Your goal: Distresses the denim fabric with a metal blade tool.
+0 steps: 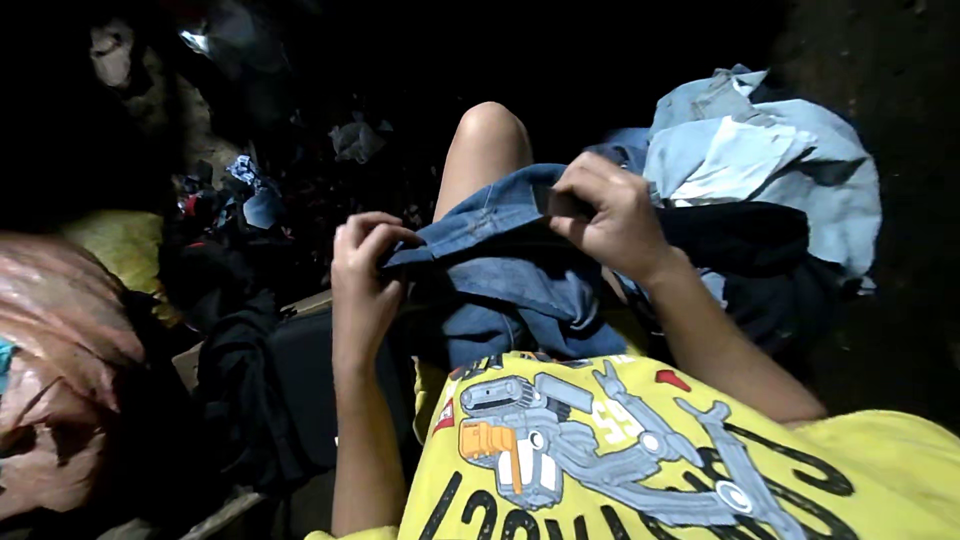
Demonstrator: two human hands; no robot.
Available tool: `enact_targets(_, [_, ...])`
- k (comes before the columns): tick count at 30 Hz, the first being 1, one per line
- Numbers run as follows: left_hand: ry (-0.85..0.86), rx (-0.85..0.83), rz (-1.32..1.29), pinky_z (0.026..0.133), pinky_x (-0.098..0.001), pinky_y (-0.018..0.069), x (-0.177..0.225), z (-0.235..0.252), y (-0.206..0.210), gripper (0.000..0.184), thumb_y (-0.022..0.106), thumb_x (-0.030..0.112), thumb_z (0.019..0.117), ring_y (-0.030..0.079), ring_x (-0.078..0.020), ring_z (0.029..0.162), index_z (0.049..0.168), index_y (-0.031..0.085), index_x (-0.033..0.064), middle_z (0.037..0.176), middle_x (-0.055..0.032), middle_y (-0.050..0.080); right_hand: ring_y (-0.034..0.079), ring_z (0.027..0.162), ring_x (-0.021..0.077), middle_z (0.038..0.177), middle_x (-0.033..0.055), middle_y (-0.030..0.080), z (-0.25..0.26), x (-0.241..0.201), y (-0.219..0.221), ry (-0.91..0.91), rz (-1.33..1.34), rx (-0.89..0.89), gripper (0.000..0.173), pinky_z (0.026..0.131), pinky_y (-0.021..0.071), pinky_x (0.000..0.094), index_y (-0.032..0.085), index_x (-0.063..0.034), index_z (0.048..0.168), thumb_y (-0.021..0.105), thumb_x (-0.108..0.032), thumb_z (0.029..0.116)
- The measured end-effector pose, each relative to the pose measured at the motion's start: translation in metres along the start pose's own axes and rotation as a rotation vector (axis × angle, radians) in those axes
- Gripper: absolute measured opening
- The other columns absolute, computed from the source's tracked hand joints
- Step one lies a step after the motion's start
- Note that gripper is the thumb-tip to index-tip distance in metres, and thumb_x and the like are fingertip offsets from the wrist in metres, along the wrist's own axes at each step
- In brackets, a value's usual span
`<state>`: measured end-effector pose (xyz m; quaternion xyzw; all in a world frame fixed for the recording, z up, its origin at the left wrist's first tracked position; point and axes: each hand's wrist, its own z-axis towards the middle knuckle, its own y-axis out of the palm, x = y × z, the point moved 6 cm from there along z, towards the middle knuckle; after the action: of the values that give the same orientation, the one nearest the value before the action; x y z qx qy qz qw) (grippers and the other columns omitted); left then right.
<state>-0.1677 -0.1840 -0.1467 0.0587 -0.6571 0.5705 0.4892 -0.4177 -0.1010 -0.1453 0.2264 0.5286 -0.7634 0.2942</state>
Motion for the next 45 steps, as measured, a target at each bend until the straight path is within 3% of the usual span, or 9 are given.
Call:
enact_targets(8, [-0.03, 0.38, 0.095, 0.104, -0.0345, 0.0455, 0.054, -0.024, -0.01, 0.05, 0.076, 0.019, 0.0846, 0.048, -0.024, 0.13, 0.129, 0.06, 0.0018, 0.137, -0.0193, 0.049, 0.059, 0.081, 0.0036, 0.095, 0.0053, 0.066, 0.004, 0.014, -0.001, 0.141, 0.242, -0.108, 0.013, 0.071, 0.0492, 0.0169, 0.069, -0.0017, 0.095, 0.067, -0.015, 0.0914])
enact_targets(13, [0.126, 0.151, 0.191, 0.078, -0.0447, 0.0486, 0.082, 0.011, 0.035, 0.037, 0.078, 0.021, 0.087, 0.061, -0.0317, 0.096, 0.121, 0.072, 0.0081, 0.109, -0.0162, 0.065, 0.054, 0.065, -0.0045, 0.078, -0.006, 0.062, 0.016, 0.027, -0.004, 0.321, 0.31, -0.259, 0.012, 0.06, 0.046, 0.0152, 0.068, -0.0092, 0.097, 0.067, -0.021, 0.0933])
enact_targets(17, [-0.003, 0.144, 0.255, 0.084, -0.053, 0.0498, 0.052, 0.035, 0.051, 0.04, 0.072, 0.02, 0.0941, 0.061, -0.0403, 0.108, 0.129, 0.066, 0.0021, 0.124, -0.0221, 0.063, 0.066, 0.097, 0.0312, 0.113, 0.0198, 0.066, 0.023, 0.045, -0.011, 0.354, 0.03, -0.172, 0.025, 0.084, 0.0537, 0.0516, 0.071, 0.0022, 0.119, 0.062, -0.01, 0.0986])
enact_targets(22, [-0.111, 0.054, 0.163, 0.098, -0.0578, 0.0436, 0.029, 0.051, 0.057, 0.044, 0.061, 0.022, 0.1016, 0.055, -0.0395, 0.127, 0.141, 0.058, 0.0027, 0.141, -0.0202, 0.057, 0.058, 0.073, -0.0025, 0.09, -0.0036, 0.063, 0.038, 0.037, -0.024, 0.31, 0.266, 0.042, 0.035, 0.064, 0.0498, 0.0164, 0.065, -0.0079, 0.126, 0.039, -0.025, 0.111])
enact_targets(27, [-0.198, -0.133, 0.156, 0.098, -0.0657, 0.0397, 0.01, 0.052, 0.053, 0.049, 0.062, 0.033, 0.102, 0.063, -0.04, 0.113, 0.14, 0.057, 0.0017, 0.12, -0.0194, 0.068, 0.056, 0.066, 0.0073, 0.085, 0.0026, 0.066, 0.049, 0.01, 0.006, 0.248, 0.218, -0.096, 0.031, 0.062, 0.0492, 0.0291, 0.067, -0.0055, 0.124, 0.058, -0.026, 0.102])
enact_targets(32, [-0.166, 0.045, 0.036, 0.093, -0.0604, 0.04, 0.004, 0.056, 0.047, 0.027, 0.076, 0.026, 0.0903, 0.062, -0.0343, 0.1, 0.107, 0.074, 0.0046, 0.104, -0.0163, 0.066, 0.052, 0.06, 0.0186, 0.08, 0.006, 0.064, 0.029, 0.018, 0.059, 0.298, 0.171, -0.186, 0.056, 0.054, 0.0454, 0.0404, 0.063, -0.01, 0.133, 0.079, -0.037, 0.0866])
enact_targets(37, [-0.183, 0.515, -0.153, 0.107, -0.0311, 0.045, -0.006, 0.025, 0.015, 0.05, 0.07, 0.029, 0.0974, 0.05, -0.0187, 0.131, 0.136, 0.058, 0.0001, 0.139, -0.0138, 0.053, 0.044, 0.055, 0.0081, 0.069, -0.0029, 0.052, 0.027, 0.026, 0.054, 0.347, 0.261, -0.151, 0.041, 0.051, 0.0387, 0.0262, 0.065, -0.0099, 0.123, 0.076, -0.031, 0.0895])
enact_targets(42, [-0.69, -0.054, -0.398, 0.085, -0.0322, 0.0551, -0.044, -0.008, 0.046, 0.075, 0.043, 0.073, 0.0965, 0.063, -0.0054, 0.098, 0.138, 0.053, 0.0113, 0.115, -0.003, 0.066, 0.046, 0.06, 0.0024, 0.073, -0.0028, 0.054, 0.04, 0.032, 0.049, 0.351, 0.273, -0.165, 0.028, 0.058, 0.0412, 0.0207, 0.064, -0.0038, 0.113, 0.07, -0.024, 0.0947])
enact_targets(45, [-0.416, -0.121, -0.475, 0.088, -0.0246, 0.0563, -0.024, 0.025, 0.042, 0.039, 0.069, 0.032, 0.0951, 0.066, -0.0005, 0.095, 0.123, 0.065, 0.0056, 0.107, 0.0006, 0.07, 0.051, 0.064, 0.01, 0.08, 0.0025, 0.061, 0.046, 0.032, 0.046, 0.307, 0.184, -0.129, 0.036, 0.06, 0.0449, 0.031, 0.068, -0.0061, 0.118, 0.074, -0.03, 0.0913])
